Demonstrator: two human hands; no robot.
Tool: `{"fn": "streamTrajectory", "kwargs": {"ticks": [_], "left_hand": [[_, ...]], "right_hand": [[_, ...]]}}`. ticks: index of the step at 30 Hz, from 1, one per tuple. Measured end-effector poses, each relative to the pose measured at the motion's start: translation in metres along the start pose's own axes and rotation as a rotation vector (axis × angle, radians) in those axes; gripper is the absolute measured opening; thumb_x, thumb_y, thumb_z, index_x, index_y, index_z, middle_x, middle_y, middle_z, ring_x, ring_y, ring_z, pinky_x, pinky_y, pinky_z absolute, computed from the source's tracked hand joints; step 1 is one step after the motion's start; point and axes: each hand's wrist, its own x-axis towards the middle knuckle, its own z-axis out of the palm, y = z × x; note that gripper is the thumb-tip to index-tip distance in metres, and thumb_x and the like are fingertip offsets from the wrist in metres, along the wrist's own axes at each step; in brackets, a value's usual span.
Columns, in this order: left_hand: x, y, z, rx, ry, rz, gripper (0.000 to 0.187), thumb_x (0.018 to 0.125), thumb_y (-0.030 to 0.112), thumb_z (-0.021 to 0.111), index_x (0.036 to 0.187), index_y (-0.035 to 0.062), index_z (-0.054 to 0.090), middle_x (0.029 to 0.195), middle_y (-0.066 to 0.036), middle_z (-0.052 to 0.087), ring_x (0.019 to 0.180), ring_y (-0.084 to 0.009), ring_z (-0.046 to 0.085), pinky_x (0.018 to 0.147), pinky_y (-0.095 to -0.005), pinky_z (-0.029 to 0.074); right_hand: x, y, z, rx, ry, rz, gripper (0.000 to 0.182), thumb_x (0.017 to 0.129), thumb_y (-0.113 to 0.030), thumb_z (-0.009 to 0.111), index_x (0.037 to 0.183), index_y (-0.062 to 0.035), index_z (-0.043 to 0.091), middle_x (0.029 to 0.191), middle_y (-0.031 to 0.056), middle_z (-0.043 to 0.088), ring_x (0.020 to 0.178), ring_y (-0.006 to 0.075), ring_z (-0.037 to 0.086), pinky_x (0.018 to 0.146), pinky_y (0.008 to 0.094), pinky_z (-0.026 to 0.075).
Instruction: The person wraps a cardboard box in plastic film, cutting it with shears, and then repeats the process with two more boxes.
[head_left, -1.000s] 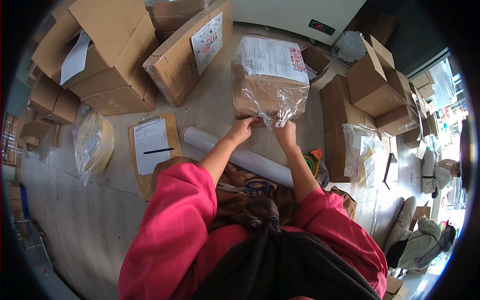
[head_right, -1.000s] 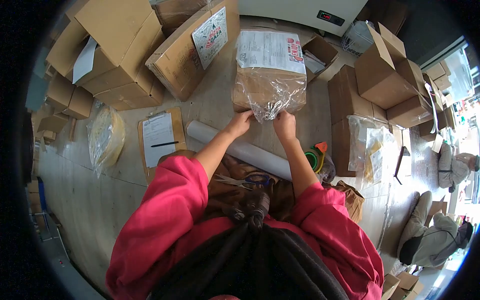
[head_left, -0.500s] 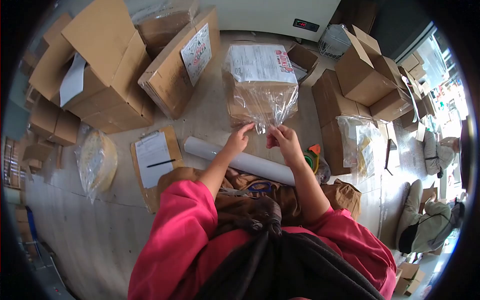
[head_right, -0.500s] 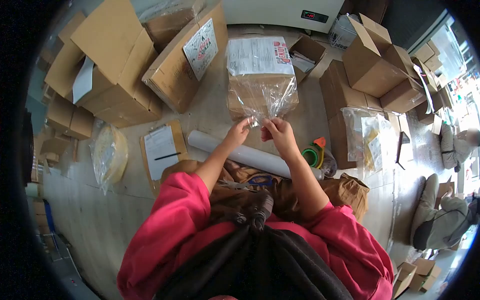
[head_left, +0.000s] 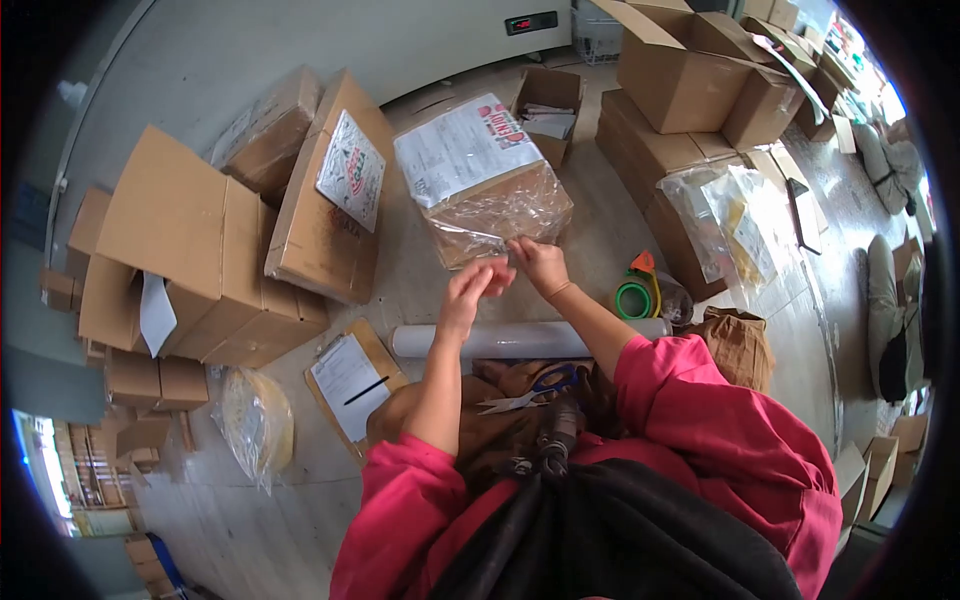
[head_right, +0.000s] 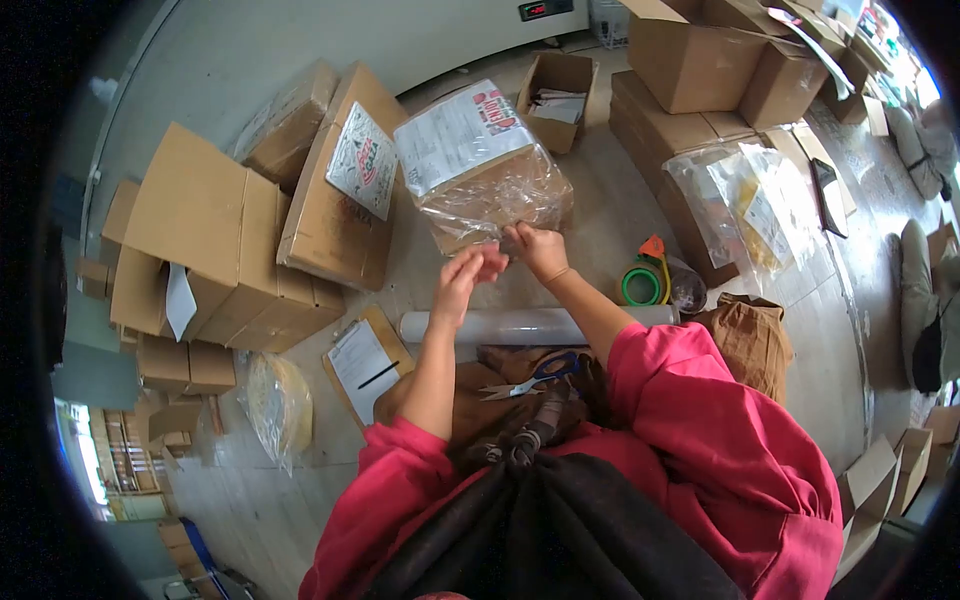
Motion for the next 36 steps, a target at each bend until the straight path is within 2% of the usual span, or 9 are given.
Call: {"fn": "streamTrajectory", "kwargs": {"ticks": [4,9,12,15,19,22,24,31,36], "left_hand": [[0.022,0.015,0.003,-0.206,0.045,0.180,0.042,0.093,0.029,0.037,0.127,0.0050,0.039,0.124,-0.010,0.047,0.114,-0.0169,0.044,0.091,-0.0280,0.035],[0.029,0.004,0.005,-0.196,0.082,0.171,0.044,0.093,0.031,0.035,0.128,0.0048,0.038,0.125,-0.011,0.047,0.115,-0.0160,0.043,0.091,-0.0273,0.034],[0.026,0.000,0.013,-0.219,0.154,0.257,0.040,0.093,0.029,0.037,0.124,0.0053,0.044,0.119,-0.010,0.052,0.110,-0.0151,0.048,0.089,-0.0272,0.037],[0.016,-0.004,0.023,-0.378,0.512,0.264,0.028,0.091,0.024,0.044,0.110,0.0063,0.054,0.102,-0.007,0.061,0.093,-0.0118,0.056,0.074,-0.0243,0.042],[-0.009,-0.013,-0.009,-0.481,0.907,0.371,0.032,0.090,0.027,0.043,0.113,0.0074,0.052,0.107,-0.007,0.057,0.099,-0.0125,0.053,0.082,-0.0276,0.040],[0.005,-0.026,-0.025,-0.450,0.991,0.279,0.045,0.091,0.038,0.038,0.117,0.0037,0.049,0.120,-0.012,0.049,0.110,-0.0191,0.046,0.091,-0.0310,0.035],[0.018,-0.045,-0.018,-0.423,0.903,0.164,0.050,0.091,0.041,0.034,0.121,0.0025,0.045,0.124,-0.013,0.045,0.116,-0.0209,0.041,0.095,-0.0310,0.030],[-0.006,-0.054,-0.015,-0.426,0.797,0.137,0.066,0.090,0.049,0.032,0.130,-0.0038,0.029,0.135,-0.013,0.032,0.125,-0.0211,0.028,0.103,-0.0317,0.020],[-0.054,-0.054,0.011,-0.411,0.740,0.068,0.070,0.089,0.050,0.033,0.130,-0.0051,0.026,0.136,-0.013,0.030,0.126,-0.0234,0.027,0.104,-0.0375,0.020]], "right_hand": [[0.002,-0.005,-0.027,0.339,-0.228,0.343,0.032,0.080,-0.034,0.059,0.066,-0.0049,0.053,0.058,0.0126,0.056,0.053,0.0292,0.057,0.048,0.0359,0.044],[-0.002,-0.018,-0.062,0.188,-0.309,0.004,0.024,0.076,-0.029,0.064,0.081,-0.0058,0.062,0.065,0.0142,0.059,0.059,0.0265,0.059,0.054,0.0345,0.045],[0.017,-0.014,-0.032,0.508,-0.280,-0.009,0.022,0.078,-0.026,0.062,0.082,-0.0052,0.063,0.069,0.0167,0.059,0.065,0.0264,0.060,0.060,0.0342,0.045],[0.042,-0.034,-0.069,0.205,-0.616,0.162,0.021,0.081,-0.022,0.058,0.089,-0.0027,0.062,0.076,0.0153,0.062,0.065,0.0205,0.059,0.063,0.0307,0.045],[0.053,0.004,-0.103,0.578,0.079,0.234,0.021,0.087,-0.019,0.050,0.084,-0.0008,0.061,0.063,-0.0013,0.053,0.056,0.0070,0.046,0.054,0.0180,0.037],[0.069,0.041,-0.085,0.598,0.083,0.524,0.040,0.090,-0.038,0.041,0.105,-0.0043,0.056,0.092,0.0044,0.058,0.081,0.0129,0.051,0.075,0.0280,0.038],[0.055,0.072,-0.050,0.848,-0.302,0.838,0.053,0.090,-0.046,0.036,0.120,-0.0047,0.046,0.115,0.0088,0.050,0.105,0.0185,0.045,0.091,0.0344,0.031],[-0.003,0.005,-0.072,0.913,-0.311,0.834,0.065,0.088,-0.050,0.035,0.136,-0.0087,0.022,0.138,0.0076,0.027,0.129,0.0208,0.021,0.104,0.0418,0.017],[-0.007,0.015,-0.090,1.008,-0.371,0.837,0.062,0.089,-0.047,0.036,0.136,-0.0091,0.022,0.139,0.0070,0.025,0.129,0.0203,0.021,0.104,0.0418,0.018]]}}
